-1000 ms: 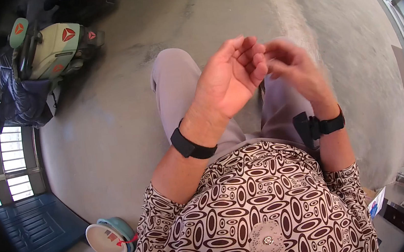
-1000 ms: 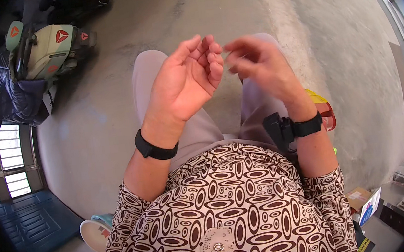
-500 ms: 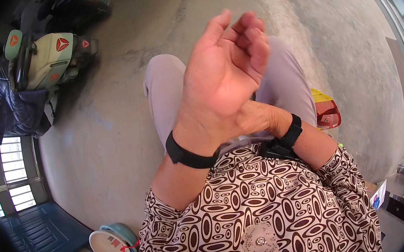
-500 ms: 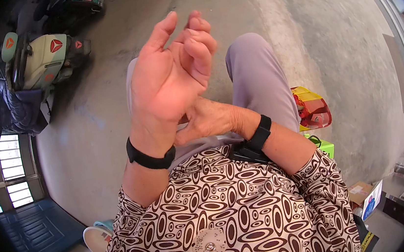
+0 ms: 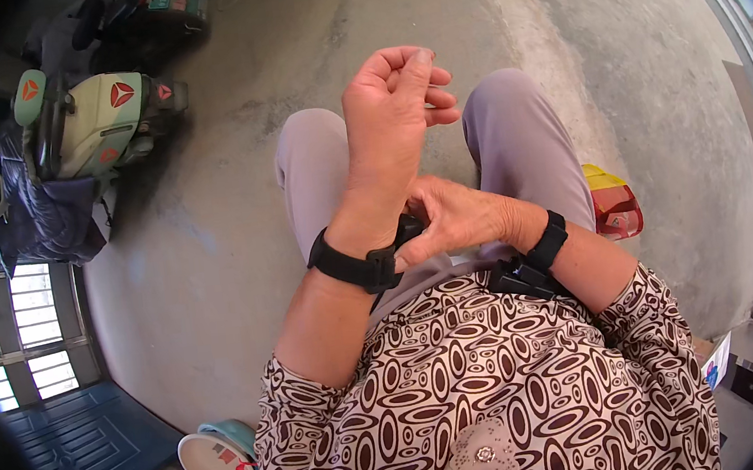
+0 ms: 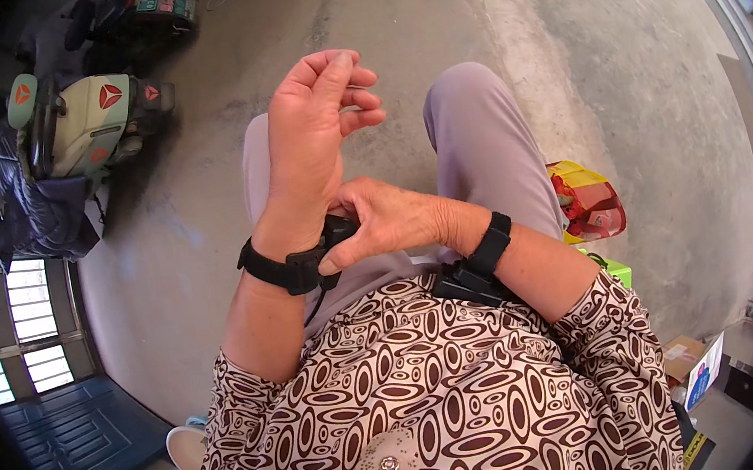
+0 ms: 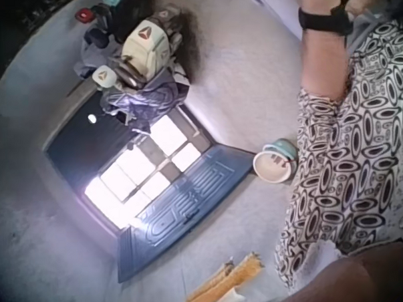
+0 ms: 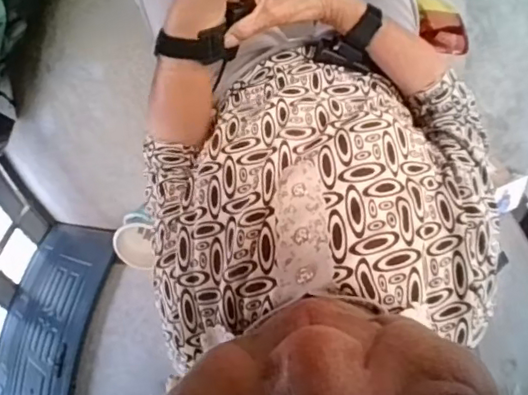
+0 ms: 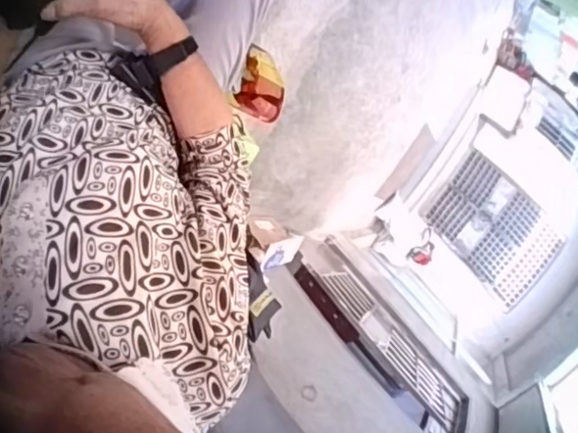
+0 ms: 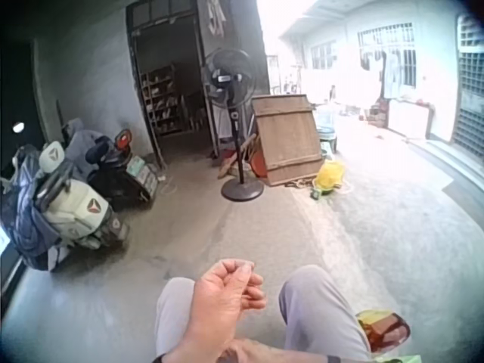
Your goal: Untangling electronic cables, attaching a wrist-mounted sensor device, and putting on a glove for setup.
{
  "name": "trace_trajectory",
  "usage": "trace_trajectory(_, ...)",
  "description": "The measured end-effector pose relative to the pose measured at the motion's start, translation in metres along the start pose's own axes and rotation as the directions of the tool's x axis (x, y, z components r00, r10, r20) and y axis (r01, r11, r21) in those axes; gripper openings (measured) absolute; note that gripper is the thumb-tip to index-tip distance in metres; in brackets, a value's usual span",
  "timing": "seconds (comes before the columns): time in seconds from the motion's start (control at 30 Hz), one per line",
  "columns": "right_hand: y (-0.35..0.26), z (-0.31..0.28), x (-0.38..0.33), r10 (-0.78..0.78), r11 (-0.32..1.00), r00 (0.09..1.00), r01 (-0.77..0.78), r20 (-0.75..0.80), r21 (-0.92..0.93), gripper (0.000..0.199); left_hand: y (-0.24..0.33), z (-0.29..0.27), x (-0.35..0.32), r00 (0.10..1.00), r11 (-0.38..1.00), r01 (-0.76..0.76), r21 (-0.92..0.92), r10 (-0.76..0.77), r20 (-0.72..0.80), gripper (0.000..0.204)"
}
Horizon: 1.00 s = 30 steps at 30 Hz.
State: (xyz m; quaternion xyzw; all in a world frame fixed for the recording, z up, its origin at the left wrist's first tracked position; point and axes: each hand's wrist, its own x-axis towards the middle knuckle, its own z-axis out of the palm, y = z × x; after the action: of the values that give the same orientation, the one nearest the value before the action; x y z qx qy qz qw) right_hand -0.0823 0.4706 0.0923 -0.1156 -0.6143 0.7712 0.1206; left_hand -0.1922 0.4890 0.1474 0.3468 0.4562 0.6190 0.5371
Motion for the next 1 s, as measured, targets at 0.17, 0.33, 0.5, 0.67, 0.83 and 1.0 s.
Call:
trace_trajectory(0.17, -0.008, 0.009, 0.003, 0.051, 0.999, 0.999, -0.051, -0.011, 0.011, 0.043, -0.004, -0.013, 0.003, 0.950, 0.793, -0.291, 0.535, 0.304, 0.067, 0.011)
trace_trajectory(0.33, -0.022, 0.018, 0.005, 0.141, 0.977, 0.990, -0.143, 0.025, 0.157, 0.048, 0.005, -0.024, 0.008, 0.529, -0.111, -0.668, 0.736, 0.625, 0.575, 0.011)
trace_trajectory(0.5, -0.034, 0.027, 0.009, 0.149, 0.962, 0.986, -0.163, 0.079, 0.220, 0.050, 0.008, -0.022, 0.010, 0.700, 0.149, -0.637, 0.756, 0.522, 0.487, 0.010)
trace_trajectory(0.67, -0.024, 0.023, -0.001, 0.252, 0.913, 0.966, -0.257, 0.058, 0.316, 0.055, -0.002, -0.029, 0.018, 0.986, 0.975, 0.161, 0.154, -0.166, 0.022, 0.014)
trace_trajectory(0.83, -0.006, 0.012, -0.024, 0.255, 0.895, 0.958, -0.284, 0.129, 0.344, 0.044, -0.037, -0.046, -0.006, 0.937, 0.936, 0.325, -0.136, -0.338, -0.087, 0.019)
trace_trajectory(1.0, 0.024, -0.017, -0.026, 0.277, 0.889, 0.945, -0.182, -0.176, 0.420, 0.027, -0.046, -0.054, -0.046, 0.944, 0.942, 0.312, -0.123, -0.322, -0.072, 0.017)
